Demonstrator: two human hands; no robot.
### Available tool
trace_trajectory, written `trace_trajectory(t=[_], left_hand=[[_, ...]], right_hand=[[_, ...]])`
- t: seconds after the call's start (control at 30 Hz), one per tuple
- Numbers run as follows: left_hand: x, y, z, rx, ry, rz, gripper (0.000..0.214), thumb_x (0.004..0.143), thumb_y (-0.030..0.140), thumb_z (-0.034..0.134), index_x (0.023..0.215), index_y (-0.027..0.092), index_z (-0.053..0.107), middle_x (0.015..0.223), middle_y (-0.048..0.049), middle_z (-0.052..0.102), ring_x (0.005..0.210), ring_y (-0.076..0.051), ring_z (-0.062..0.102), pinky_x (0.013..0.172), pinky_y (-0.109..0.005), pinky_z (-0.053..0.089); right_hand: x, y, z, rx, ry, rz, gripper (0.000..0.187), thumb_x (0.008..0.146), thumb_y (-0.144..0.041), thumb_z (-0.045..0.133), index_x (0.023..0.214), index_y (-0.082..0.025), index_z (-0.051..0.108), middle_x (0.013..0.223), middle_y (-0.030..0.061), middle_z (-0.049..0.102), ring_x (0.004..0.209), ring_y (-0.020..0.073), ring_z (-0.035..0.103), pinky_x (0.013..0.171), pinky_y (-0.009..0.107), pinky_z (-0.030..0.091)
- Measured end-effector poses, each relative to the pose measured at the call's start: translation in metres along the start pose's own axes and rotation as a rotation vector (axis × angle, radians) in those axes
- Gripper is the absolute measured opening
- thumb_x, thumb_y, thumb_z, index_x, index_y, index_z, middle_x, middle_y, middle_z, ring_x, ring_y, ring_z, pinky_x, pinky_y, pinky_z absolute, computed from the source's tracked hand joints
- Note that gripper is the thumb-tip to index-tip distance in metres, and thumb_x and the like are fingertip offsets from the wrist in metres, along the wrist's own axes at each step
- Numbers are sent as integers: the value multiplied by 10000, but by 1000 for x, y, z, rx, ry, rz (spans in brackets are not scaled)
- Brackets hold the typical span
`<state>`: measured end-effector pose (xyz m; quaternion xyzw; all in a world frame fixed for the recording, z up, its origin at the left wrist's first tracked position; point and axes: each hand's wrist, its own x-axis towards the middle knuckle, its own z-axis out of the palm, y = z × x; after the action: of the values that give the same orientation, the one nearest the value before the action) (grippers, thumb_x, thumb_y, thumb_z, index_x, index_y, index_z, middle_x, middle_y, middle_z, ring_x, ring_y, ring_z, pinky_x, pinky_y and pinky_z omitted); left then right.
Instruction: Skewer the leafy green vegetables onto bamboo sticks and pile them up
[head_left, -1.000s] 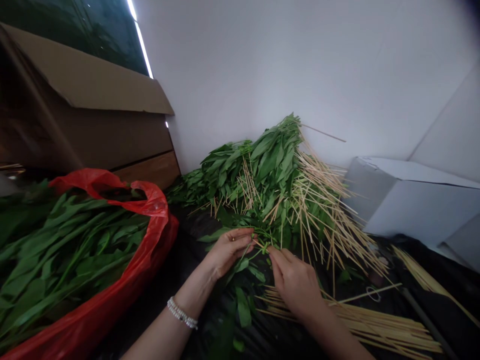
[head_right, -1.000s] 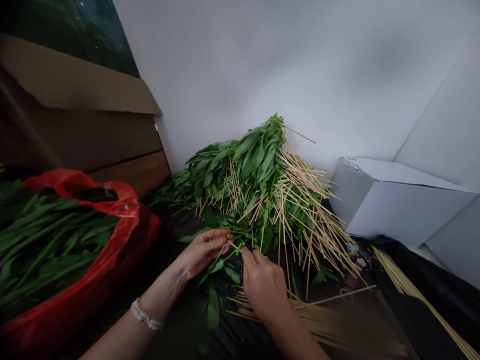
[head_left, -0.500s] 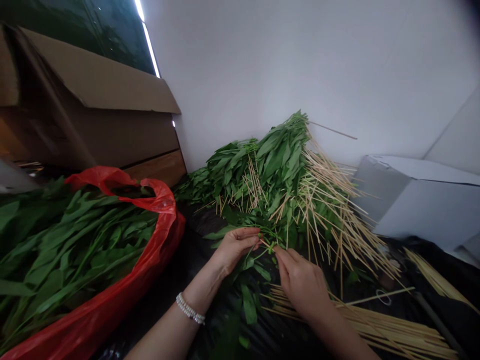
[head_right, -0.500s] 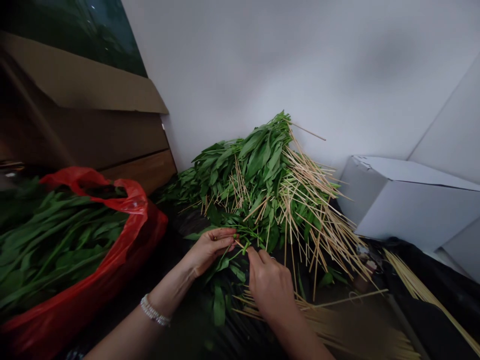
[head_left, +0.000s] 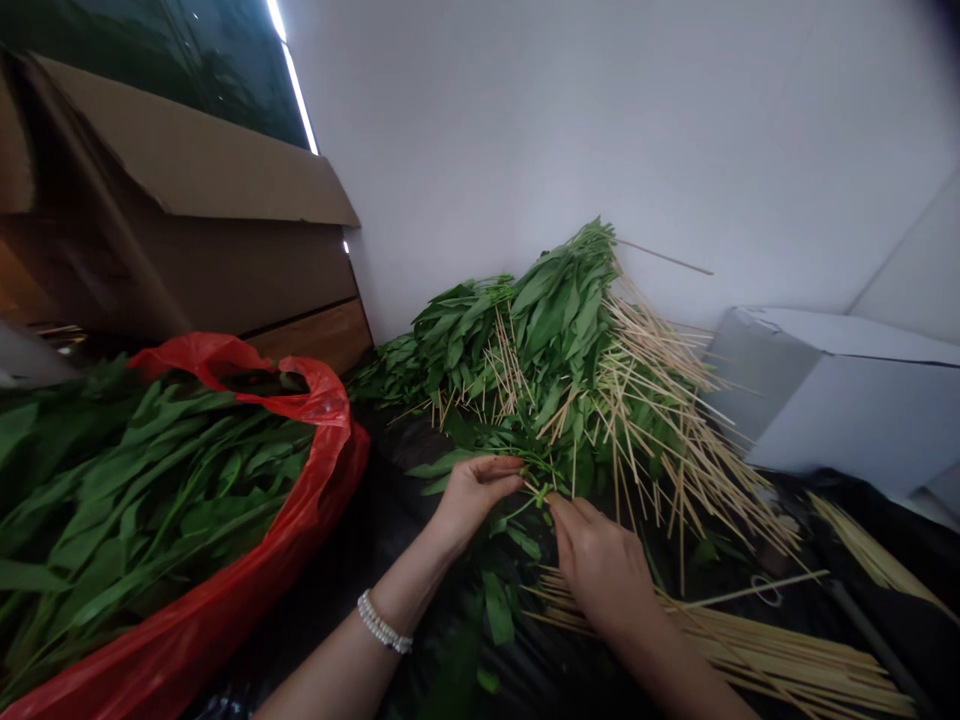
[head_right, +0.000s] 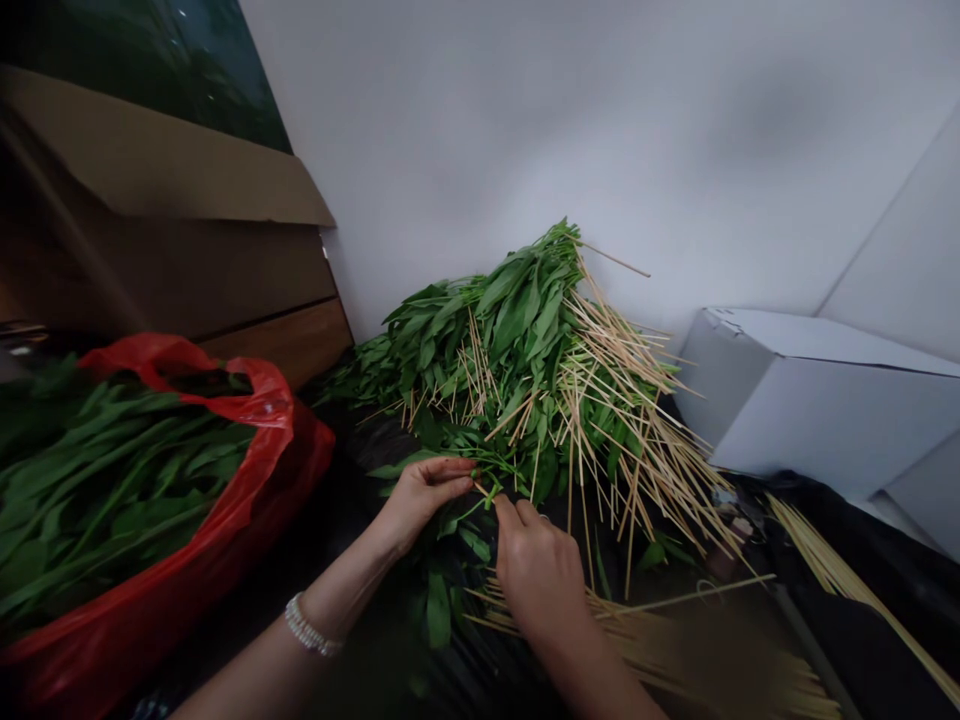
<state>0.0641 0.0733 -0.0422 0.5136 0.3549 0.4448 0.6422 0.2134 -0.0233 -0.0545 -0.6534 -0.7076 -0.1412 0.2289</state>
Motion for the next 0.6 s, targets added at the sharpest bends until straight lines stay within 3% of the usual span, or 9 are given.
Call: trace_trajectory(t=[0.1, 0.23, 0.43, 0.6], left_hand=[[0, 3, -1, -71, -28, -69, 409, 619, 373, 824, 929, 121, 738, 855, -97, 754, 786, -194, 694, 802, -292, 505], [0, 5, -3, -94, -69, -107, 373, 678, 452, 765, 833, 113, 744, 771, -89, 743, 740, -179, 680, 749, -262, 494], [1, 2, -7, -128, -122, -121, 276, 627, 316, 832, 797, 116, 747, 701, -50, 716, 654, -125, 625, 684, -217, 464], [-3, 6, -7, -109, -145, -122, 173, 686, 271, 792, 781, 131, 754, 686, -13, 712, 658, -107, 598, 683, -188, 453]], right_hand=[[1, 3, 0, 37, 73, -3, 290, 930, -184, 379, 1107, -212, 607, 829, 13, 663, 659, 144, 637, 552, 254, 381], [2, 4, -1, 51, 100, 0, 300, 946, -208, 357, 1112, -213, 606, 833, 12, 661, 655, 144, 639, 554, 254, 383], [1, 3, -1, 69, 93, -3, 300, 951, -209, 352, 1107, -213, 608, 827, 13, 656, 672, 143, 638, 566, 249, 387], [1, 3, -1, 78, 81, -23, 302, 947, -196, 357, 1108, -207, 613, 826, 24, 656, 676, 149, 638, 569, 255, 391]])
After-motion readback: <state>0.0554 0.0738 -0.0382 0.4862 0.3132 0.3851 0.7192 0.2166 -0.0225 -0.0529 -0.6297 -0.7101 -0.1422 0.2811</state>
